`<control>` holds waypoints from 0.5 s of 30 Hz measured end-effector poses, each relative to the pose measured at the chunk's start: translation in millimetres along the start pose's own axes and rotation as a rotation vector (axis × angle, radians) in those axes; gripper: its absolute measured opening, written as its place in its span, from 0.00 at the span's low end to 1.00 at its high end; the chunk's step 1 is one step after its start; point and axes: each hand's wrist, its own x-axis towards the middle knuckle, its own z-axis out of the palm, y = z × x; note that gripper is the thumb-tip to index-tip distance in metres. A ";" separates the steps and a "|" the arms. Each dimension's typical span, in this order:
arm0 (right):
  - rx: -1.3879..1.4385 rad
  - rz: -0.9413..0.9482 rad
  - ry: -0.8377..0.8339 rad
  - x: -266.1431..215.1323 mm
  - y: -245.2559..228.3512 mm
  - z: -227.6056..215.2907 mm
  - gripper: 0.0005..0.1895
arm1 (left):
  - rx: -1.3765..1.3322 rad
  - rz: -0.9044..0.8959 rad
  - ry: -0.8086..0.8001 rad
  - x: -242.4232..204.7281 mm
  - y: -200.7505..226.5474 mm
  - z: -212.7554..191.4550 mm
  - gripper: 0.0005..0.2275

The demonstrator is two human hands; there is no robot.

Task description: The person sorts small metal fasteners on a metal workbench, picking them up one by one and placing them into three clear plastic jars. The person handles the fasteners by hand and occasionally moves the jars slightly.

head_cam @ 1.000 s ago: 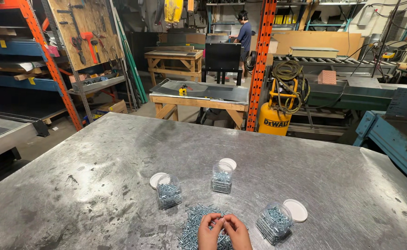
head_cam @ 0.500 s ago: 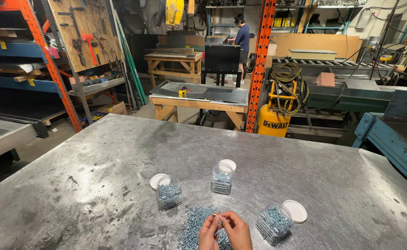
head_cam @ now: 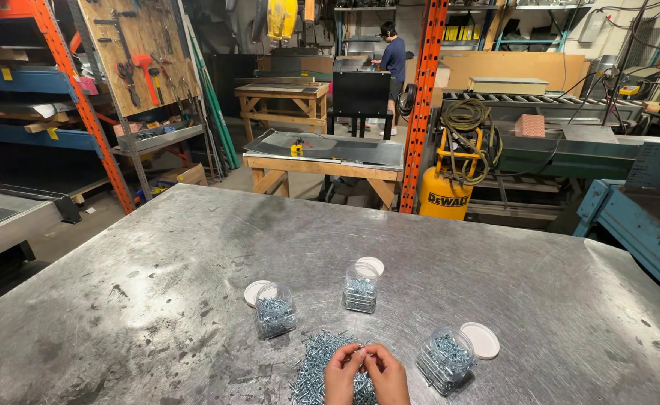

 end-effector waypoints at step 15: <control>-0.573 0.090 -0.140 6.1 22.3 -10.6 0.06 | 1.219 0.090 -0.104 -41.8 105.5 14.7 0.04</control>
